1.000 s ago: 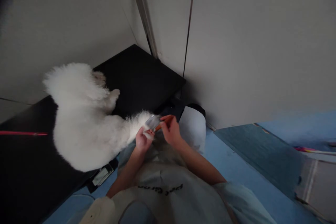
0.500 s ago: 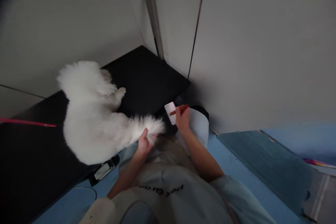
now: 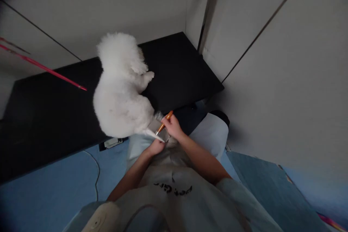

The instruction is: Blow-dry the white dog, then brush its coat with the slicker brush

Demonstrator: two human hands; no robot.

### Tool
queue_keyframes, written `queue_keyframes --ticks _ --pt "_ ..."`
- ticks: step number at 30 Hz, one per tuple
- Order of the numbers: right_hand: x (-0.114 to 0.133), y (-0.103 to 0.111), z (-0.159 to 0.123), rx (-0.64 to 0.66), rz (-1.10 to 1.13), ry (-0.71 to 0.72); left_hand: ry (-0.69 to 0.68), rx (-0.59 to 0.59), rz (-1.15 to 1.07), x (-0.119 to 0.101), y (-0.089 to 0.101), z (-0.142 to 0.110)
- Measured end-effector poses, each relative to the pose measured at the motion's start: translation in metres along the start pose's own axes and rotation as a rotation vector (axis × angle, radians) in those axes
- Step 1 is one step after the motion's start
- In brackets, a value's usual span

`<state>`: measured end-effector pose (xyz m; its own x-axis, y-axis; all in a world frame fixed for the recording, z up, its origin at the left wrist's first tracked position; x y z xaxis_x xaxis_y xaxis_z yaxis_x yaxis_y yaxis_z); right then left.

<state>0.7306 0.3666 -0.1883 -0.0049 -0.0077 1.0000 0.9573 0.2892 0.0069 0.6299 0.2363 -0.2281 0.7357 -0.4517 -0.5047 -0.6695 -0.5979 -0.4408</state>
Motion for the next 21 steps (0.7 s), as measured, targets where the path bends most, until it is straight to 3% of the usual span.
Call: queue_keyframes --ticks 5,9,13,15,18,21 --pt "-0.014 0.0 0.008 -0.061 -0.05 -0.023 -0.045 -0.014 0.16 0.011 0.01 -0.002" --pt "-0.023 -0.015 -0.009 -0.04 -0.072 -0.045 -0.021 -0.027 0.146 0.011 0.024 -0.006" --pt "-0.024 -0.01 -0.03 -0.051 -0.124 -0.063 -0.086 -0.217 -0.006 -0.011 0.046 -0.016" --pt "-0.022 0.002 -0.036 -0.063 -0.162 -0.061 -0.138 -0.232 -0.12 -0.024 0.043 -0.016" --pt "-0.015 0.024 -0.04 -0.071 -0.218 -0.051 -0.164 -0.162 -0.343 -0.038 0.021 -0.004" --pt "-0.002 0.049 -0.04 -0.126 -0.283 -0.02 -0.197 -0.168 -0.526 -0.045 0.007 0.01"
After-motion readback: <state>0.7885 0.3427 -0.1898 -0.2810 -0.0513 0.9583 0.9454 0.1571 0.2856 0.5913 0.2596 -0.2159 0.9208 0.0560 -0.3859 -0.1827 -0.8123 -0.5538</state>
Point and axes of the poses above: each hand's wrist, its own z-axis towards the middle knuckle, its own y-axis out of the back of the hand, x = y × z, the point moved 4 cm from there along z, towards the middle knuckle, and after that the axes turned 13 degrees about y, right-handed, at the moved point
